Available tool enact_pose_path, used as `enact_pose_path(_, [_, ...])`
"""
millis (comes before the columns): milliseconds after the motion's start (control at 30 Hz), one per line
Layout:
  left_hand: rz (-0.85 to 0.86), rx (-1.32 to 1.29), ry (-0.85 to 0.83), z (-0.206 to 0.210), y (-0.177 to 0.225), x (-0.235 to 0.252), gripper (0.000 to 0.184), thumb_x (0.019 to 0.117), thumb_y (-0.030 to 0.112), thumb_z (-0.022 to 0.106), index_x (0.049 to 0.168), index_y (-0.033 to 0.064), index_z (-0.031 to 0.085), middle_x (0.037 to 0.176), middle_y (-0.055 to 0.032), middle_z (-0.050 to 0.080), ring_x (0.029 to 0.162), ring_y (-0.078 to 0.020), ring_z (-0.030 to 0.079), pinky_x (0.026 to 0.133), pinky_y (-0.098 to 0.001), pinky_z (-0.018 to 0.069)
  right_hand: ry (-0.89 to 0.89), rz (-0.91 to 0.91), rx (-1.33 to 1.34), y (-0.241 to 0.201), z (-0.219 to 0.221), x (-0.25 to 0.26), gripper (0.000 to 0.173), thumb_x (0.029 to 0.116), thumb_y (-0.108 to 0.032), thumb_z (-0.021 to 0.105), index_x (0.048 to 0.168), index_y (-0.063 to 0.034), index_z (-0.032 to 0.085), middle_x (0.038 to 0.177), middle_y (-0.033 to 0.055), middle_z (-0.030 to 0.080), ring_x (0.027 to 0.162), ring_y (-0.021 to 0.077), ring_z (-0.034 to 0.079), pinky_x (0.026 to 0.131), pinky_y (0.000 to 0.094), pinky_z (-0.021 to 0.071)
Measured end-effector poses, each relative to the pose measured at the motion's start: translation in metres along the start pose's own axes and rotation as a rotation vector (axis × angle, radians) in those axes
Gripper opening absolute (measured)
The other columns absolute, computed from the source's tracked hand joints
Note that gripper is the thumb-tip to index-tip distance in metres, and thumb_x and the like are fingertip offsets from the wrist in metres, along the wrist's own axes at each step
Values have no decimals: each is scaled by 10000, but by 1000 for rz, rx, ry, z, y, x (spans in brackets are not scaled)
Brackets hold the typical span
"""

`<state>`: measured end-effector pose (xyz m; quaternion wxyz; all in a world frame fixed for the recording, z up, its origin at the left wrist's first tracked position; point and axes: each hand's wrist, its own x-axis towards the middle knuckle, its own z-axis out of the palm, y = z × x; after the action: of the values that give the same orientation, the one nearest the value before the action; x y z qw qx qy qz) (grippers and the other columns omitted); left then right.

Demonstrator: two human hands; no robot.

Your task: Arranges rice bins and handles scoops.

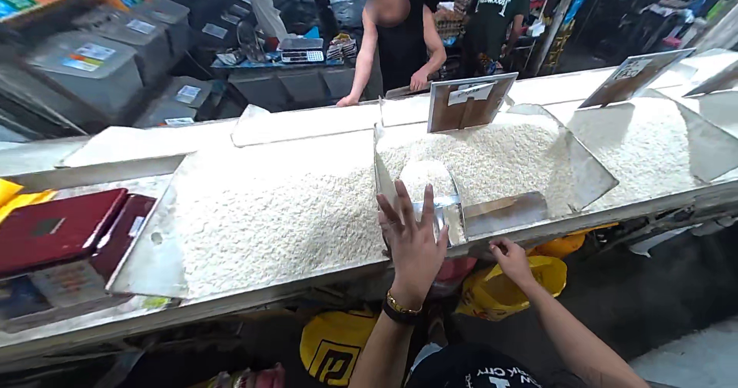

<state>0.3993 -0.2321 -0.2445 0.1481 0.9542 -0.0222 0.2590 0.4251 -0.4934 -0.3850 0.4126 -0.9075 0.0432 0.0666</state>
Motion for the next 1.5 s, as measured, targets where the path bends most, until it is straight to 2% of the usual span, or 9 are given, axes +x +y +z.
enact_pose_path(167, [0, -172, -201, 28, 8, 40, 845, 929, 472, 680, 1639, 263, 273, 1688, -269, -120, 1540, -509, 131, 1008, -557, 523, -9, 11, -456, -14, -31, 89, 531, 985, -281, 655, 1463, -79, 540, 1528, 260, 458, 1379, 458, 484, 1108, 577, 451])
enact_pose_path(367, [76, 61, -68, 37, 9, 64, 815, 939, 566, 593, 1640, 308, 266, 1707, -244, -25, 1563, -487, 11, 1140, -788, 132, -85, -75, -624, -14, -46, 132, 566, 939, -390, 732, 1402, -98, 592, 1479, 244, 501, 1351, 486, 480, 1054, 626, 463])
enact_pose_path(633, [-42, 189, 5, 34, 32, 66, 856, 912, 574, 630, 1641, 343, 244, 1726, -175, -21, 1584, -408, -37, 1149, -785, -11, -303, -167, -804, -31, -74, 150, 603, 907, -554, 729, 1277, -82, 659, 1370, 199, 605, 1338, 430, 509, 1078, 689, 367])
enact_pose_path(800, [-37, 200, 78, 39, 53, 61, 836, 912, 553, 629, 1635, 313, 283, 1728, -167, -15, 1583, -404, -60, 1160, -773, -13, -461, -324, -660, -6, -86, 154, 365, 1058, -340, 561, 1336, -115, 634, 1240, 175, 699, 1229, 382, 629, 1085, 672, 388])
enact_pose_path(1000, [-106, 20, 49, 38, 80, 54, 863, 903, 488, 702, 1634, 301, 284, 1681, -287, -116, 1553, -477, 119, 971, -537, 555, -398, -463, -631, 7, -107, 162, 339, 1073, -303, 537, 1357, -152, 643, 1298, 155, 678, 1271, 364, 604, 1122, 670, 337])
enact_pose_path(1100, [-91, 73, 100, 36, 87, 50, 852, 903, 488, 688, 1633, 307, 287, 1706, -245, -43, 1572, -455, 20, 1174, -740, 164, -386, -496, -630, 12, -115, 166, 331, 1070, -311, 539, 1337, -154, 658, 1277, 137, 692, 1248, 342, 622, 1126, 649, 344])
enact_pose_path(1300, [-139, 185, 61, 26, 95, 46, 919, 910, 529, 675, 1657, 260, 211, 1710, -230, -43, 1505, -413, 326, 1162, -733, 201, -406, -524, -645, 25, -116, 167, 337, 1066, -328, 544, 1338, -159, 650, 1257, 136, 699, 1239, 338, 629, 1137, 648, 337])
enact_pose_path(1433, [-152, 194, 87, 26, 95, 42, 891, 918, 504, 658, 1648, 197, 249, 1214, -142, 728, 1400, -475, 464, 1148, -805, 29, -408, -544, -645, 30, -116, 169, 351, 1070, -339, 539, 1353, -163, 649, 1273, 146, 697, 1246, 358, 628, 1121, 667, 351])
enact_pose_path(1500, [-174, 205, 56, 26, 96, 43, 919, 932, 494, 640, 1660, 175, 180, 1005, -98, 766, 1352, -465, 515, 1134, -818, -31, -413, -538, -652, 29, -116, 170, 354, 1073, -345, 532, 1357, -166, 644, 1277, 140, 697, 1251, 349, 627, 1127, 657, 350])
